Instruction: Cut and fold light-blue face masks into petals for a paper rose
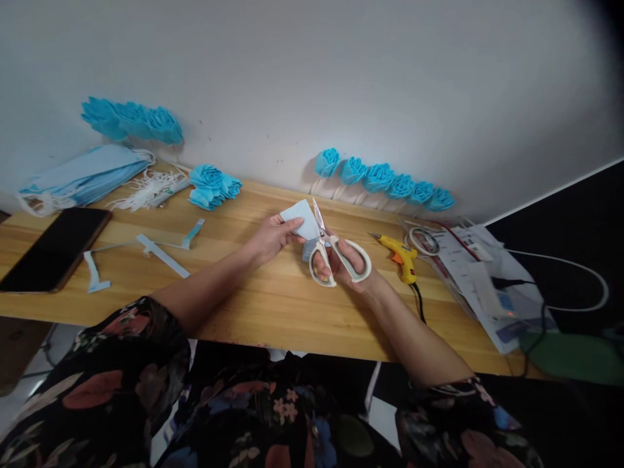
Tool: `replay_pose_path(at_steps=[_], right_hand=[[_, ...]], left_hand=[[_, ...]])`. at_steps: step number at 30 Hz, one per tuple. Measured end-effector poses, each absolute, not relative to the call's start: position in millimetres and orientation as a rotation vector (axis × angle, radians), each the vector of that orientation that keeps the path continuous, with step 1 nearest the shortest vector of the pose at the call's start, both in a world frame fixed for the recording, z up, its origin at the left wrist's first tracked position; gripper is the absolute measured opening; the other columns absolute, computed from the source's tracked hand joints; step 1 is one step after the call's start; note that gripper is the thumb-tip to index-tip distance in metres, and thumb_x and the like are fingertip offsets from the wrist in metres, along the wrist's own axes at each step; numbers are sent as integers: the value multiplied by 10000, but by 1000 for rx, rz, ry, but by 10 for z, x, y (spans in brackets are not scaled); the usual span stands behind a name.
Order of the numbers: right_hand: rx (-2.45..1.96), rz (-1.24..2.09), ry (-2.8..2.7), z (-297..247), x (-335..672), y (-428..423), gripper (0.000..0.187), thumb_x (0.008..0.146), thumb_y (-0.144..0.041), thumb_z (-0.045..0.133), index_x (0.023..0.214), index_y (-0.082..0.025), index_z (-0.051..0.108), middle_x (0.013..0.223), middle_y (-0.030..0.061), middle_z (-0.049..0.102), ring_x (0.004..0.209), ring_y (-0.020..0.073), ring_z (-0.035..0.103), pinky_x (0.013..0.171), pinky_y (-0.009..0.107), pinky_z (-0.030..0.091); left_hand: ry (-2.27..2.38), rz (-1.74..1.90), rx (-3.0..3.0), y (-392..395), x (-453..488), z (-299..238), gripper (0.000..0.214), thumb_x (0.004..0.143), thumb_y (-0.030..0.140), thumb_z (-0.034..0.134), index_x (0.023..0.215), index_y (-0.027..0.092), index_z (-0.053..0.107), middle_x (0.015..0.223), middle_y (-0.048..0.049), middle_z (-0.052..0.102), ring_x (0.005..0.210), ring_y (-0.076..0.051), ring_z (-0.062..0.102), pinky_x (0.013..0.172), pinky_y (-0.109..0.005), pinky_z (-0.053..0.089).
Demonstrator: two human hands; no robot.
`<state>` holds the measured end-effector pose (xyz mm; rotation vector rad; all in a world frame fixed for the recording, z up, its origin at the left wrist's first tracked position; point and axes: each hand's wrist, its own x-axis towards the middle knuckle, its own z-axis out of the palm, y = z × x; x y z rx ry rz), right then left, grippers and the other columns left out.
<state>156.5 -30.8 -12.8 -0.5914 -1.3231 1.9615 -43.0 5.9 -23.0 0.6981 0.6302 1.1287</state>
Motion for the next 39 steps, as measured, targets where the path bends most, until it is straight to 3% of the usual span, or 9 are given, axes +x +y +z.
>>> replay_pose_path(at_steps=[10,16,25,39], right_hand=[[-642,1823,-1189,-201,1457,-484,689,885,-618,633,1429,-227,475,618,-67,574,424,98,415,409,234,365],[-651,1807,-1149,-237,1439,-474,662,904,-607,625,1433,-240,468,609,-66,583,408,91,398,382,221,331],[-667,1789,-1138,-267,1449,-480,775,883,-597,679,1503,-223,404,605,-76,585,383,81,405,363,220,324],[-656,1802,-1179,-310,1481,-459,659,939,-542,641,1480,-229,434,582,-83,571,362,63,391,353,183,333]], left_hand=[[665,1064,624,0,-390,-225,91,864,82,717,951,99,736,856,-55,773,710,-125,709,597,-210,565],[674,1066,636,7,-390,-227,100,851,103,744,949,102,727,840,-54,773,689,-112,706,597,-192,561],[689,1068,628,1,-394,-236,99,854,114,747,952,105,733,839,-54,772,700,-124,708,608,-206,568],[688,1101,679,62,-406,-267,119,877,190,749,951,99,725,820,-57,769,662,-119,708,574,-206,580]])
